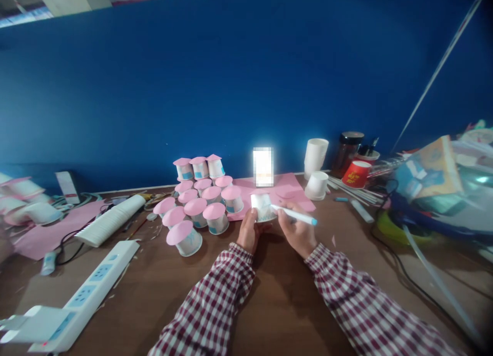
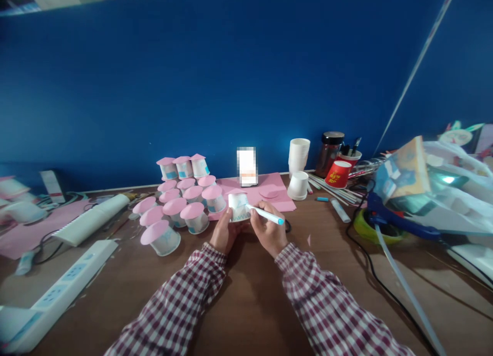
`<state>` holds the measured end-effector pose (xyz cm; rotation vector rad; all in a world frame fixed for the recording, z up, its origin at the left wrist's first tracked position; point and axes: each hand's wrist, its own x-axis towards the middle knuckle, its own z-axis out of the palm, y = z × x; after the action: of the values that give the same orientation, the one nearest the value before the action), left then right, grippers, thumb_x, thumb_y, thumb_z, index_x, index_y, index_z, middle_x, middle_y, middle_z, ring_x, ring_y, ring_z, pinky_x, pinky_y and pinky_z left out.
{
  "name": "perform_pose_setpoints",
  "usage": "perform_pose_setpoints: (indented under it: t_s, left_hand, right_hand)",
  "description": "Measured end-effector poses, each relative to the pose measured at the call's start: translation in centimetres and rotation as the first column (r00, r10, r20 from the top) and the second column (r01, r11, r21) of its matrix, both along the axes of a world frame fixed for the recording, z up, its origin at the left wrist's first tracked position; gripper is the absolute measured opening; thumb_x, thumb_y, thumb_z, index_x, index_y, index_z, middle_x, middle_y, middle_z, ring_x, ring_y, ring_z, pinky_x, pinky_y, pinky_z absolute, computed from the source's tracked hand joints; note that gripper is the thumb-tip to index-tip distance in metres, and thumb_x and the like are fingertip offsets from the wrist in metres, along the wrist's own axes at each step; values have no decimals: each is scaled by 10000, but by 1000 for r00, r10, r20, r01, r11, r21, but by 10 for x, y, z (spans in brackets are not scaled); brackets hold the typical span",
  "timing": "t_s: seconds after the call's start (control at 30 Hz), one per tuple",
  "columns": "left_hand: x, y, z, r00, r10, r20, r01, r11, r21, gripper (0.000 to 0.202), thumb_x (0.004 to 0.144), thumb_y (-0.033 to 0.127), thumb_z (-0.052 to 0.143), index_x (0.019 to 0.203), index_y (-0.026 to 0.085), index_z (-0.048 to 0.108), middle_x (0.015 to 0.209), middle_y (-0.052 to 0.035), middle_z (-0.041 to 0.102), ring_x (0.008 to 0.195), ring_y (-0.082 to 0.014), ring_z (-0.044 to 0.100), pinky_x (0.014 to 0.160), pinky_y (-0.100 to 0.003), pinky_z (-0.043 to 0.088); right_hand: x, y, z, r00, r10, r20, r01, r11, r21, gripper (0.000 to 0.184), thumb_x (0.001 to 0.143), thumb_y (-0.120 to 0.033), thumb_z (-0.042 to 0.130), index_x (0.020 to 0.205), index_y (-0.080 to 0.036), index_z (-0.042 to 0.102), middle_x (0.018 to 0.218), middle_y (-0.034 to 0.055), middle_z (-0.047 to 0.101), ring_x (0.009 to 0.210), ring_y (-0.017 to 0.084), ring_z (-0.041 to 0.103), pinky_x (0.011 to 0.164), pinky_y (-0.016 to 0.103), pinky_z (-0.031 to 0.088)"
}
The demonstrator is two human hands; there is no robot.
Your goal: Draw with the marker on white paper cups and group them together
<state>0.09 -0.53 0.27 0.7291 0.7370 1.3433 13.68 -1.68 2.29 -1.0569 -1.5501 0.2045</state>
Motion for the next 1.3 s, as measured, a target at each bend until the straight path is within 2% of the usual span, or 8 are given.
perform_pose_setpoints:
  t_s: [0.37,0.87,1.3]
  left_hand:
    - [0,-1,1,1000,-9,4,9,1000,3,424,810,424,563,1109,123,561,1048,-134,655,904,-236,640,713,-325,532]
    - [0,-1,2,999,-33,1,33,999,7,459,797,439,572,1115,109,574,1041,-139,659,931,-259,632,803,-389,510]
    - [0,-1,2,1000,-25,9,25,1000,-10,475,802,437,561,1135,99,563,1071,-155,648,968,-272,617,789,-387,512]
  right_hand:
    - [1,-1,2,1000,0,17,0,1000,11,123,849,-294,527,860,-189,590,739,24,672,653,143,631,631,250,516]
    - [0,0,3,1000,4,-11,-4,1000,10,129,848,-288,531,888,-183,594,769,33,683,676,148,644,628,252,521]
    - [2,1,2,1000,6,0,-6,1000,5,131,853,-290,519,873,-183,593,751,31,669,666,146,632,619,249,508]
